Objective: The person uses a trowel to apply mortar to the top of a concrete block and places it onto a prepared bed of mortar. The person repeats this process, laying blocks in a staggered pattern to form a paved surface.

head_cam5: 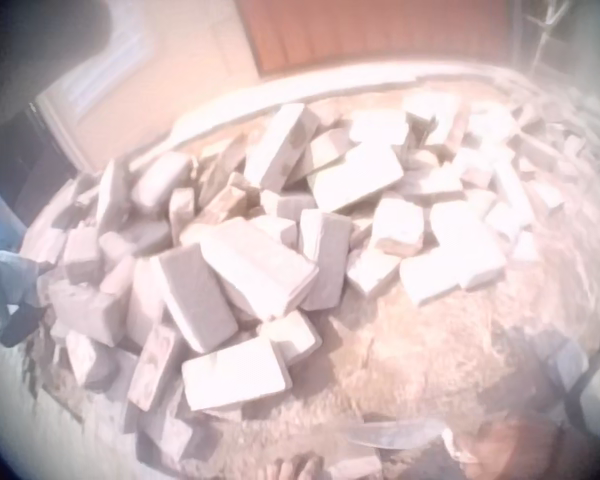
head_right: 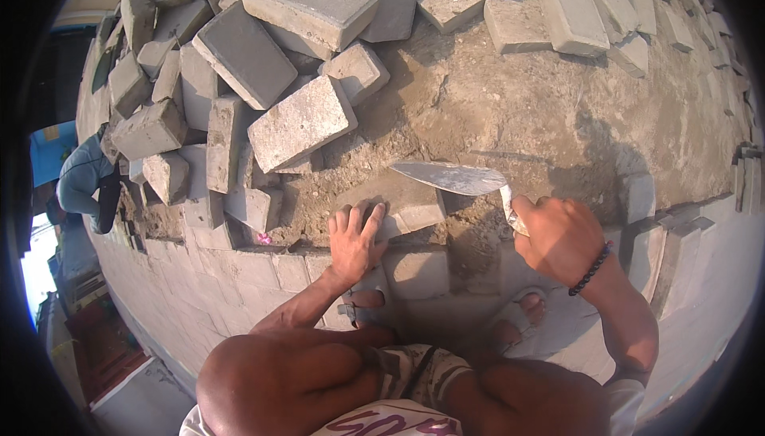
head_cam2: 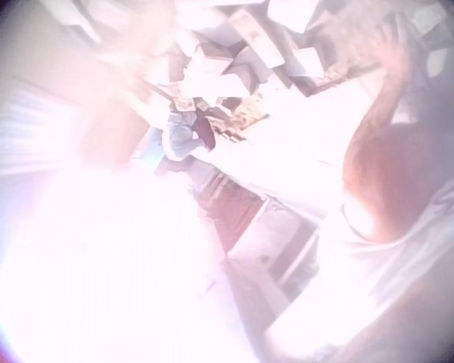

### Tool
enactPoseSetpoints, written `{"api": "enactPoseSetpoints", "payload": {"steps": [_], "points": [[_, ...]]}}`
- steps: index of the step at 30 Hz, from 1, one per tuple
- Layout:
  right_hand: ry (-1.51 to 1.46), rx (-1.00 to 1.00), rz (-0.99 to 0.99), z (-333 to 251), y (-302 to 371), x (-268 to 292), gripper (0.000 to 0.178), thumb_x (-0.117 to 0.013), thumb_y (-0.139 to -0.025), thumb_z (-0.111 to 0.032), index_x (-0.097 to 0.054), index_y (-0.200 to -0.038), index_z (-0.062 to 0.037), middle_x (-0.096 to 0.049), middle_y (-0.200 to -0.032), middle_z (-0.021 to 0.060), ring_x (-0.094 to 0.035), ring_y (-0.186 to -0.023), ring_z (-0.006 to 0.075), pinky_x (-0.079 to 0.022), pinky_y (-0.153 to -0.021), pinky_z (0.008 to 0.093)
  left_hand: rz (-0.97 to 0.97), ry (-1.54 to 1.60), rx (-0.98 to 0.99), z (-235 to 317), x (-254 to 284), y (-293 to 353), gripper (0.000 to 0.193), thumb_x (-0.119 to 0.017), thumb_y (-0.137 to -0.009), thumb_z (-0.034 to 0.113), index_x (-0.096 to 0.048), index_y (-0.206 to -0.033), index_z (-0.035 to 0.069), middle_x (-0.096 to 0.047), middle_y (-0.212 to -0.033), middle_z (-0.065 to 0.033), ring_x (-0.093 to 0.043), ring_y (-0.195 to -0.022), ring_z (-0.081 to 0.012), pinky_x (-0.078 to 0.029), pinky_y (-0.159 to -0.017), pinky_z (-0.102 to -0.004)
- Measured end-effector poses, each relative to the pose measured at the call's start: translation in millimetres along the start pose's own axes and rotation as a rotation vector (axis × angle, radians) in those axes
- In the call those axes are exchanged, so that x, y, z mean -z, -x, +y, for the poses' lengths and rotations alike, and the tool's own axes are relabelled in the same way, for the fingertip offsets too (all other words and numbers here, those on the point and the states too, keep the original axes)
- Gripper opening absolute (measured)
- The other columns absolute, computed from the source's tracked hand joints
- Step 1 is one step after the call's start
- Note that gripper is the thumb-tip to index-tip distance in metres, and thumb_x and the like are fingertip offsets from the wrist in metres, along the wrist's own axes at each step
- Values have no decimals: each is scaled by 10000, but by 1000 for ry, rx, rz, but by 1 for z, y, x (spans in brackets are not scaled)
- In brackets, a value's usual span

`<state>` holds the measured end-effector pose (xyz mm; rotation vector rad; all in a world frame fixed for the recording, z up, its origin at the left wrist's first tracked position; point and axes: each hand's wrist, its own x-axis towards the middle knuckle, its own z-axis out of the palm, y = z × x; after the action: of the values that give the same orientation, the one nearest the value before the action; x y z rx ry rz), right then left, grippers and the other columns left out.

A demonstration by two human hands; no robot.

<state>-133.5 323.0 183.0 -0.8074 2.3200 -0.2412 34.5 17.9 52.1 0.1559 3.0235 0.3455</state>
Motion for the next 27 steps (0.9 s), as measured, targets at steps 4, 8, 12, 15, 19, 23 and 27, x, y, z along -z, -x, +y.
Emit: {"api": "enactPoseSetpoints", "payload": {"steps": [4, 8, 12, 15, 19, 23, 27], "points": [[40, 49, -83, -11, -3, 5, 268, -638, -832, -183, -556, -1028, -20, -646, -758, 221, -653, -775, 419, -515, -753, 503, -62, 147, 97, -7, 15, -5, 681, -801, -750, 343, -559, -1348, 125, -536, -1295, -127, -492, -1139, -336, -398, -932, -445], [64, 85, -121, -32, -14, -3, 283, -634, -858, -199, -542, -1028, 9, -655, -781, 228, -657, -786, 416, -509, -767, 502, -113, 390, 391, -56, 12, 9, 620, -736, -858, 453, -603, -1296, 34, -570, -1288, -195, -503, -1208, -351, -412, -978, -458], [-36, 39, -155, -37, -5, -24, 367, -656, -850, -225, -531, -1080, 32, -635, -868, 286, -607, -846, 468, -461, -794, 547, -241, 1394, 1188, -73, 8, -4, 826, -729, -896, 390, -325, -1451, -68, -576, -1279, -241, -613, -1103, -339, -518, -917, -457], [-41, 79, -158, -32, -9, -47, 377, -658, -837, -214, -526, -1077, 45, -622, -831, 305, -593, -822, 496, -449, -770, 575, -274, 1838, 1233, -86, -3, 2, 694, -739, -892, 326, -385, -1384, -12, -594, -1249, -189, -646, -1029, -297, -551, -872, -457], [-23, -25, -140, -35, -5, -49, 374, -658, -834, -187, -517, -1086, 50, -611, -801, 320, -588, -828, 517, -444, -760, 597, -85, 2008, 1302, -60, -26, 17, 606, -712, -898, 253, -414, -1380, 38, -601, -1234, -160, -654, -1000, -268, -563, -830, -434], [-158, -103, -190, -67, 8, -36, 360, -655, -846, -157, -509, -1107, 41, -609, -835, 342, -587, -880, 537, -451, -784, 591, -29, 1743, 1160, -37, -2, 2, 659, -721, -880, 256, -388, -1399, 24, -584, -1232, -168, -593, -1093, -271, -505, -903, -419], [-121, -108, -169, -44, 6, -71, 355, -649, -862, -144, -514, -1136, 37, -613, -893, 352, -588, -920, 543, -460, -800, 570, -45, 1403, 993, -21, 3, -12, 705, -716, -875, 302, -363, -1416, 19, -581, -1232, -197, -577, -1111, -292, -466, -959, -403]]}}
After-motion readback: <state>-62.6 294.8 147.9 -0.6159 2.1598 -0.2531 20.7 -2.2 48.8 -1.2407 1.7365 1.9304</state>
